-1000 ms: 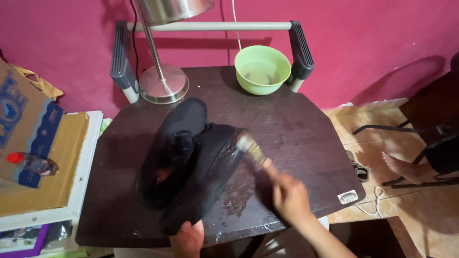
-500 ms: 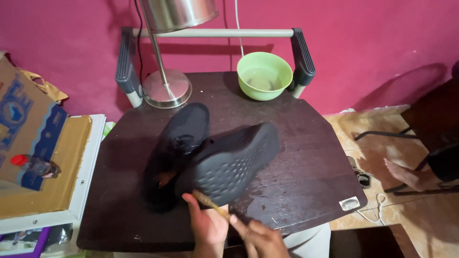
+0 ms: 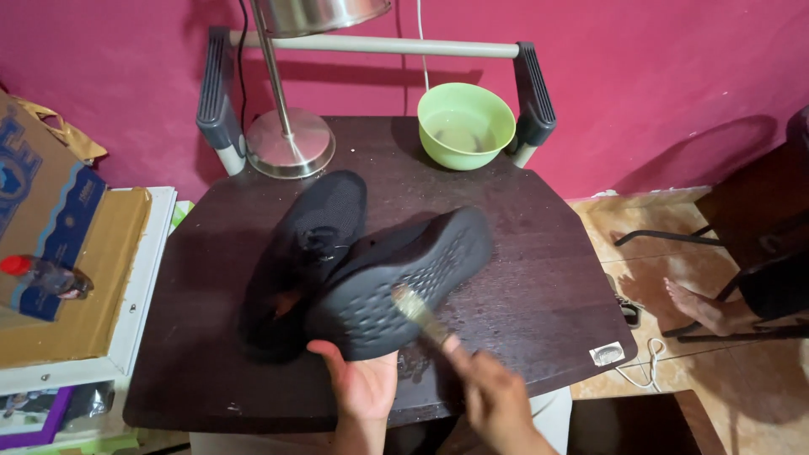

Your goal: The person scrubs a black sneaker with a toothbrush, repeatedly dipping the brush into a bowl of water. They clean the upper, laces, and sole of the shoe while holding it on a table.

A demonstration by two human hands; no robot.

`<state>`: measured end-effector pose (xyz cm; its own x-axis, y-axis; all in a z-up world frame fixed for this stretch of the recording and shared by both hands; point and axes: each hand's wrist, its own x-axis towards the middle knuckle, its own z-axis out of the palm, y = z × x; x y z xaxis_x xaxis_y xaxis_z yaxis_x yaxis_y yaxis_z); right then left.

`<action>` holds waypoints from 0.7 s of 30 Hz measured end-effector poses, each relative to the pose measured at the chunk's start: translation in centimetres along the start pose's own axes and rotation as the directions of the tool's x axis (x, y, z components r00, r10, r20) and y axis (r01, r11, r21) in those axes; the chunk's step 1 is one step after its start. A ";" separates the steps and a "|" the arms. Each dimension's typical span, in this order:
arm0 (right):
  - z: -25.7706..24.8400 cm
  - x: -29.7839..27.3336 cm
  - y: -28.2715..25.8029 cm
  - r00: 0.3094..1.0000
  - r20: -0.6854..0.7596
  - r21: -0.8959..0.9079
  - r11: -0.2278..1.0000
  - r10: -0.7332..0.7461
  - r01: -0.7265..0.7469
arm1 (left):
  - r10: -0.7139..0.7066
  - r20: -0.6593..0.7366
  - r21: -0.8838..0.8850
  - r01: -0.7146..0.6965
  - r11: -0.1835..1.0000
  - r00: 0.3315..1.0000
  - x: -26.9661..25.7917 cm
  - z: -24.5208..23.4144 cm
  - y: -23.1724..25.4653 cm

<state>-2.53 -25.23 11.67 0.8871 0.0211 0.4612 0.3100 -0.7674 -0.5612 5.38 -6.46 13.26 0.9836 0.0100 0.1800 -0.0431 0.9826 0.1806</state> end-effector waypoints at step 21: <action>-1.8 -3.3 2.1 0.990 0.088 0.173 0.977 0.111 -0.125 | -0.016 0.053 0.015 0.015 1.000 0.998 -0.1 0.4 0.0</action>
<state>-5.39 -28.03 10.23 0.9426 -0.0083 0.3337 0.2510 -0.6413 -0.7251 5.23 -6.53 13.60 0.9735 -0.0157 0.2281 -0.0306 0.9797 0.1980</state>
